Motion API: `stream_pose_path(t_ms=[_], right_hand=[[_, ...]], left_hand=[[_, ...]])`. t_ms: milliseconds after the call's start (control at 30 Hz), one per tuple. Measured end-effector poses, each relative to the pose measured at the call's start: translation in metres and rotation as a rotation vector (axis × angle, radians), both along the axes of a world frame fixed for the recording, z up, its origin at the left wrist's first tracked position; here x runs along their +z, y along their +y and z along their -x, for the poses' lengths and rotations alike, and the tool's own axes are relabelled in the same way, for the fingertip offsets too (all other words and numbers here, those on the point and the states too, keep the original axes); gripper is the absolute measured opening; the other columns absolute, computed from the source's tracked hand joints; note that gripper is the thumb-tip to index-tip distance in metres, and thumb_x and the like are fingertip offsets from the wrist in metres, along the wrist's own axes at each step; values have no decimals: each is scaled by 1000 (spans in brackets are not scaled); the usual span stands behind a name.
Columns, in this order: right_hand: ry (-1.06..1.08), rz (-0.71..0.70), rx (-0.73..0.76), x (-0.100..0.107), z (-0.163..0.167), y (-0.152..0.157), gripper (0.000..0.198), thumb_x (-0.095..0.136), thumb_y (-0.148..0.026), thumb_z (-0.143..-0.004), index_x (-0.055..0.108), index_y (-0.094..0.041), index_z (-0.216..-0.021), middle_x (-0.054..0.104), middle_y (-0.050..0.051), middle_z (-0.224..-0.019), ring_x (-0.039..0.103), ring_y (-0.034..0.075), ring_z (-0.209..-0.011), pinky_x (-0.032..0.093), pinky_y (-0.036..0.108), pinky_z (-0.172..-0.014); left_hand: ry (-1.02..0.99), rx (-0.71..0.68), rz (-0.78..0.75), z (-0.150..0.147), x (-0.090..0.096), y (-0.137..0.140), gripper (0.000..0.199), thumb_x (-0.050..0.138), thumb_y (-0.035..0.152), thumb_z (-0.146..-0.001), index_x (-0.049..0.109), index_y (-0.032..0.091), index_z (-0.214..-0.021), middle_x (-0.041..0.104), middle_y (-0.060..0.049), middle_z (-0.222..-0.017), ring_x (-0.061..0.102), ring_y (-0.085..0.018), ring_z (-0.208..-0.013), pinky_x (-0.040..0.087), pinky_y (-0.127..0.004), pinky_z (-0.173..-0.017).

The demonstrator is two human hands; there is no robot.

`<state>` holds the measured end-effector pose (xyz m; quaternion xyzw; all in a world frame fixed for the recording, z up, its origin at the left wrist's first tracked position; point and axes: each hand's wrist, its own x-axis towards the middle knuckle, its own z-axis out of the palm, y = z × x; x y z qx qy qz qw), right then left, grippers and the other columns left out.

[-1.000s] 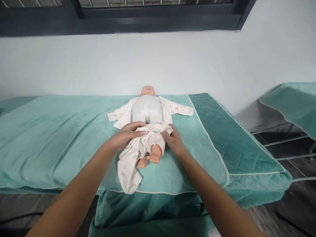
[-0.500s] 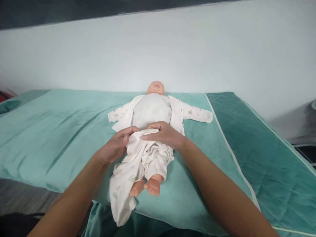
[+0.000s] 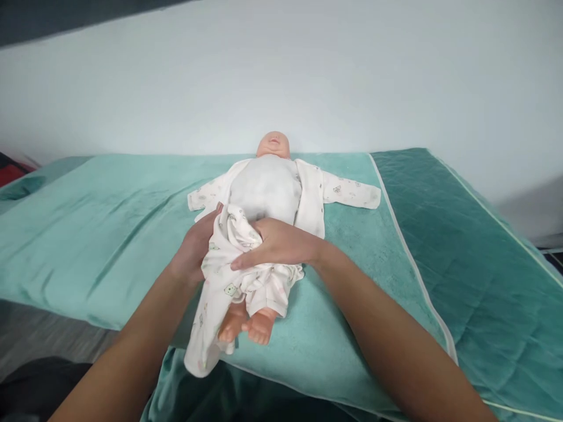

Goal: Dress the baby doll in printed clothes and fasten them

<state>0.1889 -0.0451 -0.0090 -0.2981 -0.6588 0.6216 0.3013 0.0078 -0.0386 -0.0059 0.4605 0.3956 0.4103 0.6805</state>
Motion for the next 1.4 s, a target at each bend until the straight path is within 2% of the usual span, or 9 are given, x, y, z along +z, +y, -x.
stream_pose_path(t_ms=[200, 300, 400, 533, 633, 833, 1033, 1133, 1400], right_hand=[[226, 150, -241, -13, -1, -2, 22, 79, -34, -73, 70, -18, -86, 69, -2, -78, 63, 12, -68, 51, 23, -64], [196, 139, -199, -10, -4, -3, 24, 82, -31, -70, 69, -17, -85, 67, -2, -75, 62, 12, -66, 50, 22, -61], [61, 80, -60, -1, -6, -7, 32, 83, -29, -69, 71, -18, -97, 72, 1, -87, 68, 19, -83, 53, 27, -70], [-40, 63, -34, 3, -2, -12, 34, 80, -30, -71, 73, -19, -103, 74, 4, -95, 69, 25, -95, 54, 34, -81], [97, 161, -189, -4, 1, -11, 35, 79, -32, -72, 72, -15, -101, 75, 5, -90, 70, 24, -87, 55, 34, -78], [338, 258, -360, -16, 1, -5, 12, 74, -24, -70, 68, -17, -78, 66, -1, -66, 62, 14, -61, 49, 24, -58], [226, 177, -177, -7, -3, -9, 39, 81, -34, -71, 70, -18, -105, 73, 3, -89, 68, 18, -81, 54, 28, -71], [115, 166, -83, -4, -4, -11, 37, 83, -31, -69, 71, -16, -102, 73, 3, -89, 68, 19, -81, 54, 28, -72], [317, 283, -221, -16, 1, -9, 36, 81, -37, -72, 72, -15, -100, 75, 5, -86, 70, 20, -79, 56, 32, -77]], left_hand=[[286, -270, -138, 16, 12, -18, 39, 80, 39, -71, 67, 16, -99, 65, -2, -84, 59, -14, -73, 44, -23, -62], [148, -230, -91, 15, 7, -24, 37, 80, 33, -71, 67, 16, -102, 68, -3, -85, 62, -15, -74, 46, -24, -64], [-77, -85, -69, 7, 0, -25, 41, 77, 37, -75, 65, 15, -107, 70, -6, -91, 66, -18, -76, 48, -26, -66], [-194, -82, -13, -3, -2, -26, 51, 71, 44, -81, 62, 12, -118, 72, -12, -96, 69, -24, -85, 52, -33, -74], [-123, -128, 17, -1, 2, -25, 53, 69, 49, -82, 65, 10, -117, 74, -15, -98, 70, -26, -89, 53, -36, -78], [160, -348, -34, 11, 8, -21, 45, 84, 31, -67, 72, 15, -108, 75, -10, -102, 69, -24, -92, 53, -34, -80], [-106, -110, 10, 6, -13, -18, 46, 77, 36, -75, 69, 12, -113, 75, -9, -87, 69, -19, -71, 51, -28, -64], [-181, -88, 33, 4, -17, -17, 48, 78, 35, -73, 68, 10, -113, 74, -9, -85, 69, -21, -71, 52, -29, -64], [-133, -91, 13, 2, -14, -19, 51, 76, 40, -77, 65, 12, -119, 75, -12, -99, 70, -23, -84, 52, -31, -73]])
